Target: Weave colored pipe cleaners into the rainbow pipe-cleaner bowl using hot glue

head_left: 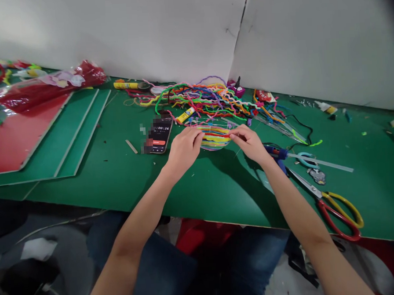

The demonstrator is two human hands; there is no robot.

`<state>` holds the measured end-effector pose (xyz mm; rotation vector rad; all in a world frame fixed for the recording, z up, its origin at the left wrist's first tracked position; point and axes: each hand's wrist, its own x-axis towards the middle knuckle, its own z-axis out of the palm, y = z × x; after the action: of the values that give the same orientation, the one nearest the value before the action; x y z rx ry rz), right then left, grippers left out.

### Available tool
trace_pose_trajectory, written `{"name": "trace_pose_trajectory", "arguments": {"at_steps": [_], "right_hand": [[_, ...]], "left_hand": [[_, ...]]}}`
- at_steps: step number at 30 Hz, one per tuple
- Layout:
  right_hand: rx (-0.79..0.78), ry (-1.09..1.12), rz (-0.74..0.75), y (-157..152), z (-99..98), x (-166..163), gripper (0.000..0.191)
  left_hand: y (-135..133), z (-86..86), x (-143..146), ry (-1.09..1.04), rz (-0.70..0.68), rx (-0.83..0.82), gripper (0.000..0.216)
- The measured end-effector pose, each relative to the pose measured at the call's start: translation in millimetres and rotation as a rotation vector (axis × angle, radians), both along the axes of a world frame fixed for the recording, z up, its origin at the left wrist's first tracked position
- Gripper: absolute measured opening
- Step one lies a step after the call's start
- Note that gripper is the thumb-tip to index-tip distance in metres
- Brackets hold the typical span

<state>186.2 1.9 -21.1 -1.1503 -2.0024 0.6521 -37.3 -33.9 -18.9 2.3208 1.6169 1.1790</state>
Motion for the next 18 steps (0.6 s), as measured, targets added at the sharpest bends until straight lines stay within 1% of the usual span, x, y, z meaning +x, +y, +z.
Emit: {"name": "trace_pose_trajectory", "arguments": {"at_steps": [3,7,8,10,13,15,18], "right_hand": [[0.095,-0.034,0.004,-4.7,-5.2,-7.6,0.025],[0.151,-0.120,-0.077,-13.3,-6.4,-19.8,0.023],[0.155,-0.141,-0.097,-15.4,-5.1,-22.4,0.022],[0.158,-0.176,-0.134,-19.1,-1.7,-26.6,0.021],[0.157,-0.239,-0.163,-24.2,2.5,-32.3,0.022],[0.158,-0.277,-0.166,-27.6,3.1,-36.1,0.022],[0.171,-0.307,-0.165,-32.1,1.8,-40.8,0.023]], "left_hand": [[2.4,-3.5,-1.2,-0.009,0.047,0.036,0.022],[-0.3,-1.6,-1.1,0.007,0.169,0.121,0.026],[-2.4,0.4,-0.4,0.021,0.179,0.143,0.026],[-7.3,4.7,1.7,0.085,0.123,0.174,0.026],[-12.4,7.7,5.1,0.230,-0.022,0.173,0.025],[-12.5,6.2,6.1,0.297,-0.050,0.148,0.025],[-9.3,2.2,5.3,0.313,-0.064,0.100,0.024]]}}
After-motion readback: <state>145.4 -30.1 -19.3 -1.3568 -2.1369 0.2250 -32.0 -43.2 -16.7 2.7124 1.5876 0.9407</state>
